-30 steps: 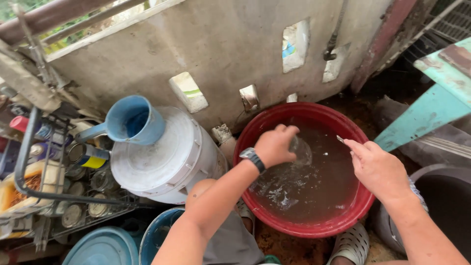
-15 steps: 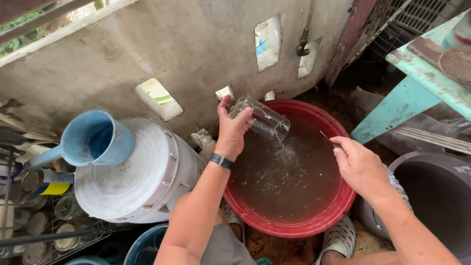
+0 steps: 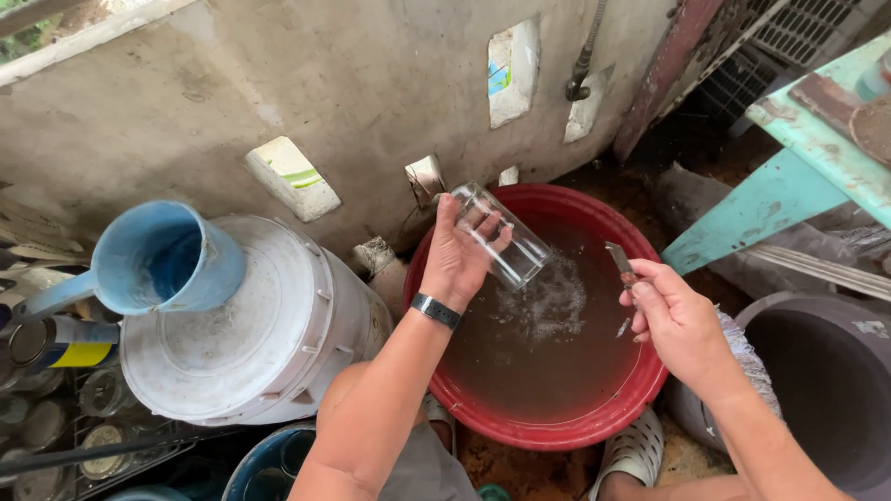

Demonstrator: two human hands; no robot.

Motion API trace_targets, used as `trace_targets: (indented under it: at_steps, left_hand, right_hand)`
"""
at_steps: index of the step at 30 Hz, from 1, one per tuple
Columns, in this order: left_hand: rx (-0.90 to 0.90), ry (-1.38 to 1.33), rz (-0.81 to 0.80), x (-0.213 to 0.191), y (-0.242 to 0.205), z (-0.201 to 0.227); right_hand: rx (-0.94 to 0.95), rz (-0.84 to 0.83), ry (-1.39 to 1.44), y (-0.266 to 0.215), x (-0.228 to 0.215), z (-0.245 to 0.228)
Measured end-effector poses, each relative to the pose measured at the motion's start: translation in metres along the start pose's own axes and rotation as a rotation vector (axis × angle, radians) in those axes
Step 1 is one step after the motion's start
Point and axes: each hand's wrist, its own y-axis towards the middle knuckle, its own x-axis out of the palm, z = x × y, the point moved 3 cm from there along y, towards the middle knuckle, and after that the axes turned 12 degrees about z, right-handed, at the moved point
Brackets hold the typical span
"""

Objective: A person is washing a glass cup in a red basin filled with water using a white cloth and then placing it in a tray.

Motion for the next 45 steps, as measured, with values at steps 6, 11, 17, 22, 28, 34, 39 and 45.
trace_targets:
  at_steps: [6,11,17,22,28,34,39,45]
  left_hand:
    - [0.036,-0.044,-0.018,-0.023,0.031,-0.012]
    - [0.09,-0.014,0.055,-0.013,0.008,-0.004]
    - [0.087,0.008,0.123,0.0,-0.009,-0.005]
    - [0.111,0.03,0.099,0.001,-0.012,-0.017]
    - [0.182,0.066,0.117,0.003,-0.021,-0.022]
    - [0.146,0.01,0.052,-0.003,-0.009,-0.025]
    - [0.126,0.007,0.036,0.001,-0.015,-0.024]
    - [0.154,0.025,0.083,-0.017,0.004,-0.029]
  right_hand:
    - [-0.06,0.012,0.153,-0.008,0.023,0.032]
    - [-0.07,-0.048,0.064,-0.013,0.049,0.044]
    - [-0.403,-0.024,-0.168,-0.015,0.053,0.02]
    - [-0.586,0.114,-0.309,-0.009,0.057,0.016]
    - [-0.642,0.091,-0.399,-0.018,0.069,0.024]
    - [-0.354,-0.001,-0.18,-0.019,0.064,0.017]
    - [-0.283,-0.107,-0.123,-0.025,0.071,0.02]
    - [-0.351,-0.094,-0.172,-0.033,0.077,0.018]
